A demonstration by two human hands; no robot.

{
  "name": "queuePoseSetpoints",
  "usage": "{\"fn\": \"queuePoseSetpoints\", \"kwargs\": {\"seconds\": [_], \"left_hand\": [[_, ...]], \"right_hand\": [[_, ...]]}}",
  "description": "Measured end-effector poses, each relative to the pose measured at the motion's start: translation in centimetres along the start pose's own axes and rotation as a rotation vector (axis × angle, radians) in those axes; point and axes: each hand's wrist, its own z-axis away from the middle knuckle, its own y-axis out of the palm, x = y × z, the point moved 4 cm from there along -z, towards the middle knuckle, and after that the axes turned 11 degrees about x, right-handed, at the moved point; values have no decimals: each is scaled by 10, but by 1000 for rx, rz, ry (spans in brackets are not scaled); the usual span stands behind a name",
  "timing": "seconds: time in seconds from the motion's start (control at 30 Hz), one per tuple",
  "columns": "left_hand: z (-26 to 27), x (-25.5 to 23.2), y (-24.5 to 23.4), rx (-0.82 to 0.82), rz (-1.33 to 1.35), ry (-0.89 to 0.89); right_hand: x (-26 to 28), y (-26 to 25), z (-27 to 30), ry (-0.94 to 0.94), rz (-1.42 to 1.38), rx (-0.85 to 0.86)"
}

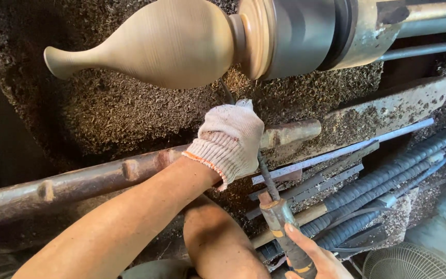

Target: The person sits at a wood lathe shaping a spinning wooden vessel. They hold a chisel-like turning tool with both hands, bracing it on a wooden rest and cutting the rotating wood, occasionally repositioning the tool and steadying the workpiece by hand.

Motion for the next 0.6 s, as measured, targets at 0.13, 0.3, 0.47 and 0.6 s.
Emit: {"fn": "queuePoseSetpoints", "kwargs": {"seconds": [0.13, 0.3, 0.47, 0.6], "left_hand": [[-2, 0, 1, 23, -11, -3], [-4, 2, 3, -35, -4, -2], [-8, 2, 5, -37, -9, 12], [-6, 0, 1, -42, -9, 15]], "right_hand": [[-1, 11, -1, 122, -51, -46], [10, 19, -8, -50, -58, -70], [-4, 33, -11, -94, -84, -119], [-6, 42, -14, -64, -106, -107]]}}
